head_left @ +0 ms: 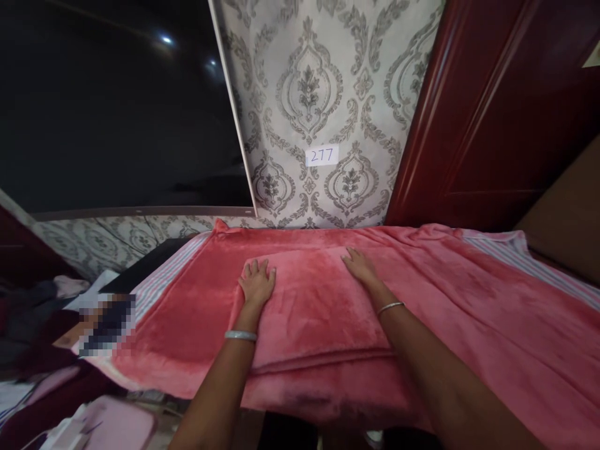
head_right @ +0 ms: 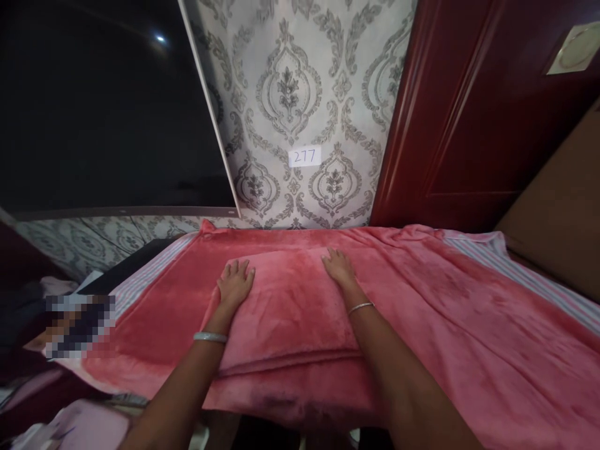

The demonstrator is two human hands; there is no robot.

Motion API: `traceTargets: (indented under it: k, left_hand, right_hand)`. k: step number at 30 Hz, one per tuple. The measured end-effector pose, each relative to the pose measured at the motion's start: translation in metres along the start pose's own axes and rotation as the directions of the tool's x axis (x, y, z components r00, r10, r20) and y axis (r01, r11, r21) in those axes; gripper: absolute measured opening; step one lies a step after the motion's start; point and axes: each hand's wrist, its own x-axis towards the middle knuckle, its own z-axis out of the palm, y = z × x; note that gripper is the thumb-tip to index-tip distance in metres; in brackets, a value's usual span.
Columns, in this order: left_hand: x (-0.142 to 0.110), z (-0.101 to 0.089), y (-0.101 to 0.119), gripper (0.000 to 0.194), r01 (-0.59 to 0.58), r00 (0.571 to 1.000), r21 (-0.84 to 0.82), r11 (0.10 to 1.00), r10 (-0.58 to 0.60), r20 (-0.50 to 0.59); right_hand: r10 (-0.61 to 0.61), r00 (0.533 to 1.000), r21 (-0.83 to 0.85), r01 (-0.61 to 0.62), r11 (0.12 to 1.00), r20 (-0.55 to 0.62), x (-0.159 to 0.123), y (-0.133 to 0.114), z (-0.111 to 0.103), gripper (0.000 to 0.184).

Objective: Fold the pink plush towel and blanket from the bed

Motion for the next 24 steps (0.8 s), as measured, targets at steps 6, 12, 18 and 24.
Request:
traceTargets:
  k: [6,12,18,24]
  left_hand:
    - [-0.036,-0.017,-0.039,0.057,-0.096,0.983,-0.012,0.995,0.096,0.156]
    - [-0.149,0.004,-0.111,0.055,-0.502,0.864,-0.098,0.859,0.492,-0.113]
    - [-0.183,0.013,-0.128,0.063,-0.605,0.763,-0.029,0.796,0.569,-0.307]
    - [-0.165,0.016,-0.122,0.058,-0.605,0.738,0.048,0.795,0.582,-0.342]
  right_hand:
    - [-0.093,0.995,0.084,0.090,0.992,0.036,-0.048,0.049,-0.020,0.059]
    - [-0.366,0.923,0.086,0.377,0.922,-0.115,-0.148,0.110,-0.029,0.056]
    - [-0.625,0.776,-0.012,0.626,0.780,-0.085,-0.205,0.106,-0.027,0.068]
    - [-0.558,0.816,-0.105,0.548,0.830,-0.150,-0.194,0.096,-0.013,0.065]
